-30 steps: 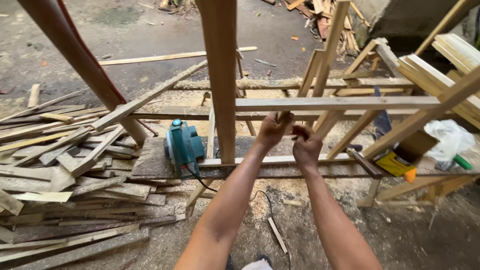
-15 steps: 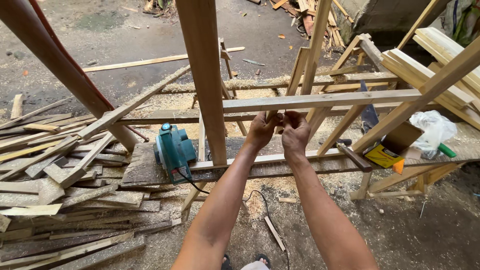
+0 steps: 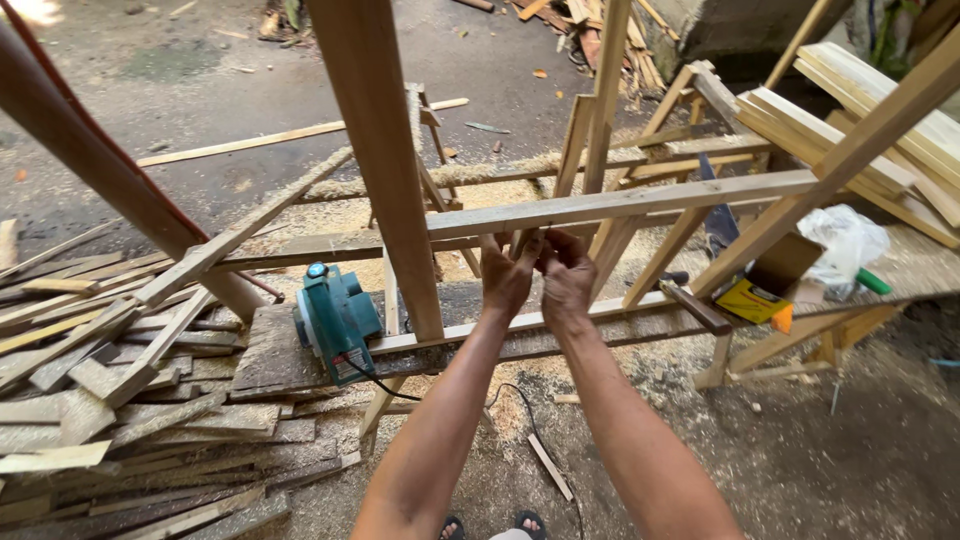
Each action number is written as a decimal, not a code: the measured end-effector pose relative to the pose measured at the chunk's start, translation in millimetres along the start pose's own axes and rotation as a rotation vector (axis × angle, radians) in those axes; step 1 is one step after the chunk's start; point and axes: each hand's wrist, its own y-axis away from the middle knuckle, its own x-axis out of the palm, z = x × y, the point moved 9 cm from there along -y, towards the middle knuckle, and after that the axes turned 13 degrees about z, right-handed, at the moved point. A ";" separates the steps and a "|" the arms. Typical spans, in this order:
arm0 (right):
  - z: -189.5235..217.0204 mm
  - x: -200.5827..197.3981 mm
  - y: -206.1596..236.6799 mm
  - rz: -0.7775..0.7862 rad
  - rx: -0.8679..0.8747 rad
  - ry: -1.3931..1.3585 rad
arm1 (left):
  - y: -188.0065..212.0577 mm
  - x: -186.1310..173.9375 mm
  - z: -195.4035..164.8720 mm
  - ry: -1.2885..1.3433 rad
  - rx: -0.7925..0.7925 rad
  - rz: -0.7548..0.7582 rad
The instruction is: The person measures a thin wood strip with an orange ruler and square, saws it to length with a hand saw, and fits the cut pieces into a wooden frame resting on the workbench. They then hammer nails into the joints to fasten the frame, repositioning the frame and picking up nails between strikes.
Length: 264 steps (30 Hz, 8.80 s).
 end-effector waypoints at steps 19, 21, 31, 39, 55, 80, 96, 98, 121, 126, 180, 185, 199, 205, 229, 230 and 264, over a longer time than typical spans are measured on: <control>21.2 5.8 11.6 0.139 -0.196 0.339 | 29.1 5.2 -54.6 -0.311 0.111 -0.156; 33.2 -8.9 11.0 0.121 -0.230 0.455 | 29.9 11.8 -52.0 -0.315 0.144 -0.141; 87.3 -227.6 -8.8 -0.179 0.072 2.048 | 26.8 63.0 -36.2 -0.841 0.320 -0.432; 27.3 -323.2 -6.4 0.058 0.724 1.536 | 29.1 62.4 -46.7 -0.945 0.191 -0.309; 30.4 -156.8 172.7 0.113 0.448 -0.022 | -7.2 -35.3 -145.1 -1.263 0.063 -0.004; 6.0 -7.4 108.4 0.166 0.528 -0.310 | -51.2 -6.4 -100.3 -1.452 -0.294 0.683; 14.1 7.6 102.6 0.260 0.598 -0.044 | -82.1 -21.1 -81.3 -0.945 -0.269 0.736; 17.5 9.9 98.0 0.222 0.522 -0.228 | -85.8 -23.1 -83.3 -0.938 -0.266 0.740; 5.2 18.9 98.7 0.271 0.661 -0.206 | -82.9 -24.3 -90.7 -0.318 -0.417 0.658; 9.0 21.6 95.6 0.234 0.625 -0.189 | -83.6 -28.4 -96.3 -0.449 -0.386 0.636; -7.4 16.8 105.3 0.546 -0.460 0.980 | -76.0 -33.3 -105.3 -1.162 -0.228 0.681; -31.6 7.6 94.2 0.483 -0.017 0.832 | -79.5 -26.3 -90.9 -1.212 -0.184 0.761; -4.2 35.4 81.4 0.332 0.498 -0.088 | -73.8 -33.4 -93.7 -1.373 -0.156 0.735; -3.4 37.9 74.0 0.366 0.545 -0.022 | -70.3 -34.2 -92.5 -1.421 -0.209 0.757; -101.0 -58.6 157.6 0.994 0.503 1.217 | -61.3 -34.5 -85.8 -1.413 -0.102 0.637; -102.0 -51.6 160.5 1.190 0.336 1.370 | -62.3 -34.7 -84.3 -1.420 -0.101 0.636; -137.4 -6.2 91.5 1.692 0.091 1.820 | -81.0 -44.1 -65.2 -1.477 -0.255 0.708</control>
